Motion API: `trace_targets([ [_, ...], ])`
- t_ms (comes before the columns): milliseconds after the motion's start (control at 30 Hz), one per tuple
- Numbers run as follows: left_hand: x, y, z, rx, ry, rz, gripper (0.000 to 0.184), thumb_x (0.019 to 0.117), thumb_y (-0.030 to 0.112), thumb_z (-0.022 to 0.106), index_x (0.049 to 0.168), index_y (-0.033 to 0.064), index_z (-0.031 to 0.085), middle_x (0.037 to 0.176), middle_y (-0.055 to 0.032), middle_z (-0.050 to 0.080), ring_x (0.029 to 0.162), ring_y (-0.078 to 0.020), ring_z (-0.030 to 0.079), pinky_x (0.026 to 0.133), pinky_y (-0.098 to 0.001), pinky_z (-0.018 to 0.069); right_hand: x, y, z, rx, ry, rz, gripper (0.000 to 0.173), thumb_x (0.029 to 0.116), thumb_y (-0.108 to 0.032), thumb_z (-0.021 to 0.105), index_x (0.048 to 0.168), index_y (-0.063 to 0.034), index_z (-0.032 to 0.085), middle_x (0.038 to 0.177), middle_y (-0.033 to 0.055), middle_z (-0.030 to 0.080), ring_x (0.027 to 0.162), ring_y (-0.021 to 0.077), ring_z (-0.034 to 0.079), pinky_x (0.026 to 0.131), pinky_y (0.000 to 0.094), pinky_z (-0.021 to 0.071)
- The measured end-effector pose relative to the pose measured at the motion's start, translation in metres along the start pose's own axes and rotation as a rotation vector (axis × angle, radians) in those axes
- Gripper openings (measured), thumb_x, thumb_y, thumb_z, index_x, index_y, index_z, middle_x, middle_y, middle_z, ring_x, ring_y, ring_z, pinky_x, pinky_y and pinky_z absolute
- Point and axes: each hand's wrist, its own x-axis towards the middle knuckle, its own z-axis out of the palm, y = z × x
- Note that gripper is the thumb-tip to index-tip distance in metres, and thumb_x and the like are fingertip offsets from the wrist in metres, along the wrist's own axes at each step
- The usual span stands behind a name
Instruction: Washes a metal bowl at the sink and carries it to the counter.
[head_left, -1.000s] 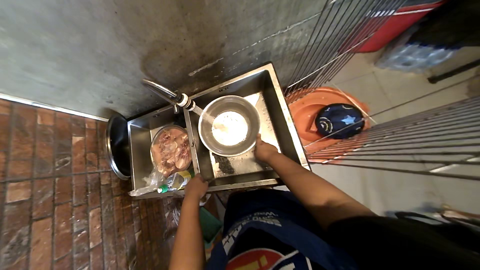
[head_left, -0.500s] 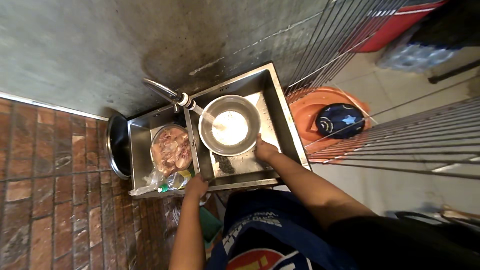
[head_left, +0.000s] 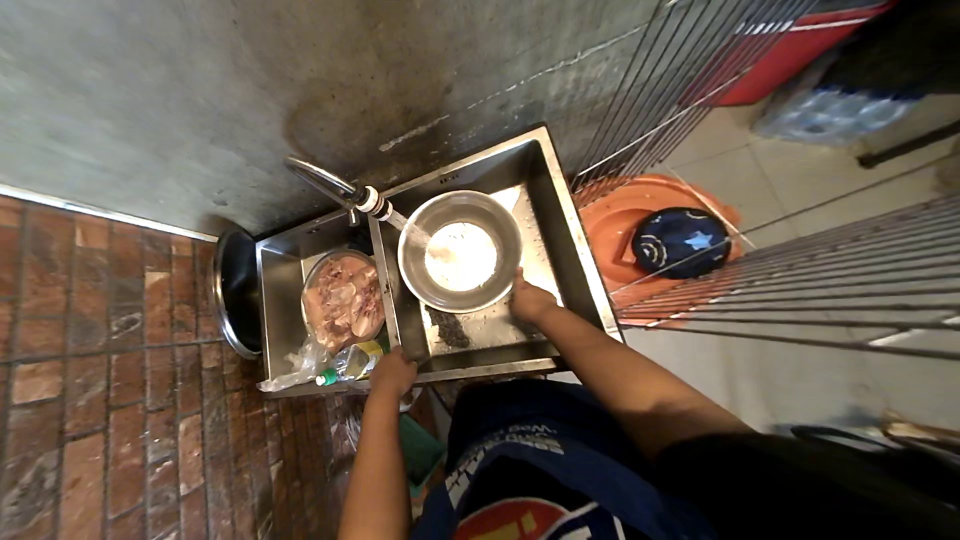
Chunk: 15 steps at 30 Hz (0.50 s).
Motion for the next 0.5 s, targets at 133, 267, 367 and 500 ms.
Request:
trace_targets([
  [133, -0.0002, 0.0012, -0.0005, 0.003, 0.0, -0.005, 0.044, 0.0999, 0.034, 0.055, 0.138, 0.0115, 0.058, 0.13, -0.0159, 0.066, 0.124, -0.0339, 0.062, 0.102, -0.0605, 0.0484, 0.0001, 0.0003, 0.0, 0.002, -0.003, 0.001, 0.093, 0.096, -0.019, 0.058, 0.164, -0.0069, -0.005, 0.136, 0.0269, 0.06, 0.118, 0.0458, 0.064, 0.094, 0.0642, 0.0508],
  [267, 0.0, 0.002, -0.0008, 0.01, 0.001, -0.006, 0.044, 0.0997, 0.034, 0.055, 0.138, 0.0114, 0.058, 0.13, -0.0158, 0.066, 0.124, -0.0337, 0.062, 0.102, -0.0609, 0.0482, 0.0015, 0.0001, -0.0002, -0.005, -0.005, -0.002, 0.092, 0.0966, -0.02, 0.057, 0.164, -0.0072, -0.004, 0.136, 0.0272, 0.06, 0.118, 0.0454, 0.064, 0.094, 0.0644, 0.0508],
  [367, -0.0005, 0.0029, -0.0016, 0.005, -0.002, -0.007, 0.045, 0.0999, 0.034, 0.055, 0.138, 0.0114, 0.058, 0.13, -0.0163, 0.066, 0.124, -0.034, 0.062, 0.102, -0.0609, 0.0482, 0.0003, 0.0002, -0.0007, -0.005, -0.004, -0.001, 0.094, 0.0958, -0.02, 0.058, 0.164, -0.0072, -0.005, 0.136, 0.0275, 0.06, 0.118, 0.0456, 0.064, 0.093, 0.0644, 0.0509],
  [500, -0.0013, 0.0028, -0.0012, 0.006, 0.006, -0.006, 0.044, 0.0994, 0.035, 0.056, 0.137, 0.0111, 0.059, 0.129, -0.016, 0.066, 0.124, -0.0341, 0.062, 0.102, -0.0608, 0.0484, 0.0012, 0.0001, 0.0001, -0.008, -0.006, 0.0, 0.093, 0.0963, -0.02, 0.058, 0.164, -0.0075, -0.005, 0.136, 0.0269, 0.06, 0.117, 0.0454, 0.064, 0.093, 0.0639, 0.0513],
])
